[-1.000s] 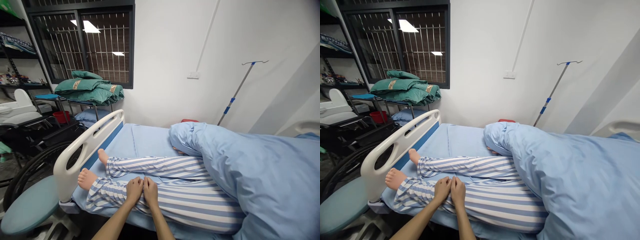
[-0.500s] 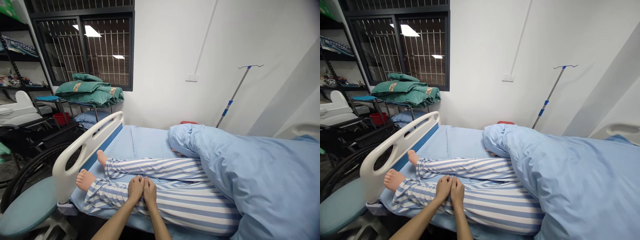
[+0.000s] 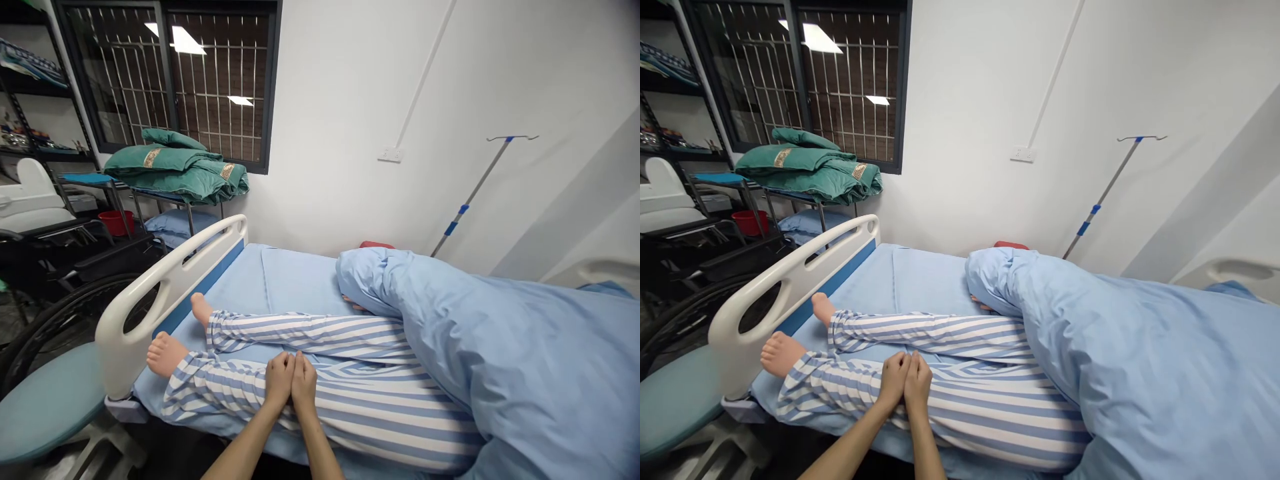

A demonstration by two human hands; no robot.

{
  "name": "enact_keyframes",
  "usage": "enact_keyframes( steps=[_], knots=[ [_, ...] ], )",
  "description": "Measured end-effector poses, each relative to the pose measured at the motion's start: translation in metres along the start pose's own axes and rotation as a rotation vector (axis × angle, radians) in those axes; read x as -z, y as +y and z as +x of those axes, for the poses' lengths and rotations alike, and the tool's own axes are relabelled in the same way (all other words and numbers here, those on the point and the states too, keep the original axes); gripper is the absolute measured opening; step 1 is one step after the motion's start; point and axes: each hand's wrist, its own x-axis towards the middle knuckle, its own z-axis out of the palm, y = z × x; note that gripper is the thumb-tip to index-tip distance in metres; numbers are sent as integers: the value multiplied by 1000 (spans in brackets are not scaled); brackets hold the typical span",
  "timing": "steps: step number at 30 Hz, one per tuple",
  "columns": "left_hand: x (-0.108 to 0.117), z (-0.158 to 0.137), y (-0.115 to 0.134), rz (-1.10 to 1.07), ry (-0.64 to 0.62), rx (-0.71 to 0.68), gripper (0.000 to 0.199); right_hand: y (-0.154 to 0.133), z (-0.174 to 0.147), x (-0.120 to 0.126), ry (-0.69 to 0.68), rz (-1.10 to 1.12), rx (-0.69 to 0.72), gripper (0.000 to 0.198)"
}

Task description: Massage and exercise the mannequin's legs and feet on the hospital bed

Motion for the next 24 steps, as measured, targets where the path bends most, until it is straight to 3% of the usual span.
enact_keyframes(
  steps=[9, 17, 24],
  knots=[
    [11, 2, -7, 96, -8, 6, 31, -10, 0, 3, -91, -182, 126, 44],
    [14, 4, -14, 181, -17, 5, 27, -40, 19, 19, -183, -367, 264, 44],
    [18, 3, -12, 282, 11, 21, 25, -6, 10, 21, -139, -327, 177, 45]
  ],
)
